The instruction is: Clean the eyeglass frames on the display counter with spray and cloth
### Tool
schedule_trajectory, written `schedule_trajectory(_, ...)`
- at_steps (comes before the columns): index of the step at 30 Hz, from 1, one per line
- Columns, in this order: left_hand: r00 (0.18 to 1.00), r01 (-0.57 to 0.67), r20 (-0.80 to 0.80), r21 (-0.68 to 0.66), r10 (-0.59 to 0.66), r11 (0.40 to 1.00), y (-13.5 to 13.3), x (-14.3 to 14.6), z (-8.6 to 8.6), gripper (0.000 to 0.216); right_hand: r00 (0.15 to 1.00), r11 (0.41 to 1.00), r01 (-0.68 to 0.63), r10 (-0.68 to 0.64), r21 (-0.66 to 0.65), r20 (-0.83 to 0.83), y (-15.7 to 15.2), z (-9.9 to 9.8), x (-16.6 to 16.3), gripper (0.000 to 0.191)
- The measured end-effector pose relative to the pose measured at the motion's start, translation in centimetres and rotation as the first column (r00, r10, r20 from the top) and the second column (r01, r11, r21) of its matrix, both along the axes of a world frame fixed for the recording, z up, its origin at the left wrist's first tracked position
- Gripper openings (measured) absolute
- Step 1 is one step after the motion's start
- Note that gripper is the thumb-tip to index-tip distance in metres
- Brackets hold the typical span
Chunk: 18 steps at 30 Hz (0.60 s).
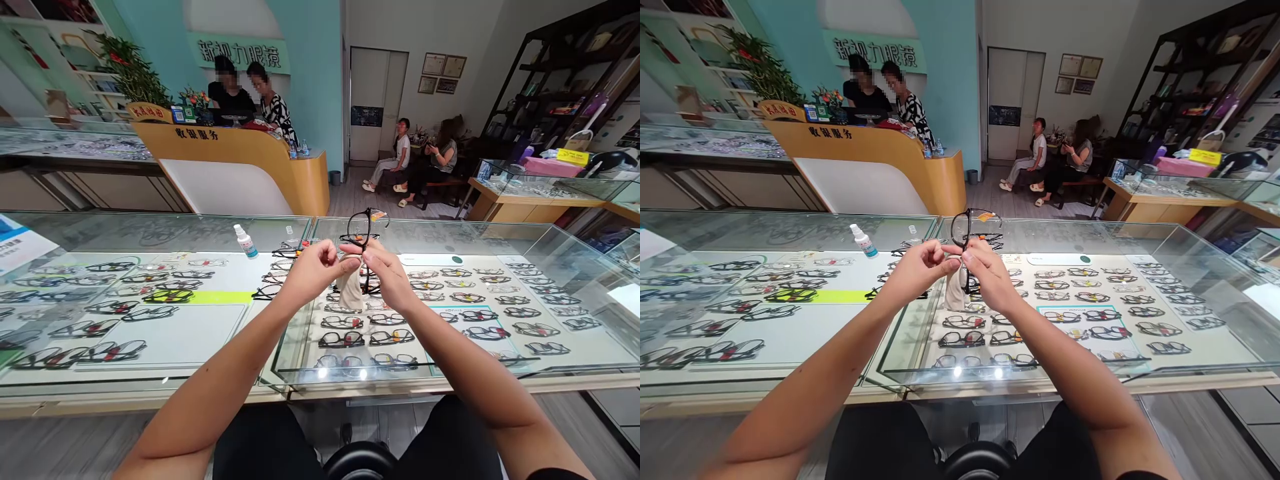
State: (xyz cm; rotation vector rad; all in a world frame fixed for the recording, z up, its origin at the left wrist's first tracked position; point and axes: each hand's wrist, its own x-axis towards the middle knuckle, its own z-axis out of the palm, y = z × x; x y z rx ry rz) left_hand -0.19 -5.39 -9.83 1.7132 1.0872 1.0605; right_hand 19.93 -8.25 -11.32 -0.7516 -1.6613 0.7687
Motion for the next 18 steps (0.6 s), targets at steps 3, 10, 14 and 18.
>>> schedule_trajectory(3,0.992,0.126,0.000,-0.132,-0.127,0.983,0.1,0.1,0.1,0.071,1.000,1.000,0.015,-0.015,0.004,0.020,0.1,-0.2,-0.1,0.071)
schedule_trajectory(10,0.907,0.372,0.310,-0.267,-0.286,0.889,-0.1,0.9,-0.6,0.069,1.000,1.000,-0.007,0.007,0.008,-0.019,0.6,-0.5,-0.3,0.070)
schedule_trajectory(14,0.816,0.457,0.524,-0.323,-0.245,0.829,-0.4,1.4,-1.1,0.060,0.998,0.999,-0.017,0.014,-0.038,-0.060,0.9,-0.7,-0.3,0.068)
schedule_trajectory(18,0.755,0.528,0.616,-0.368,-0.224,0.765,-0.6,1.6,-1.1,0.058,0.992,0.997,-0.050,0.042,-0.065,-0.119,0.9,-0.8,-0.5,0.064)
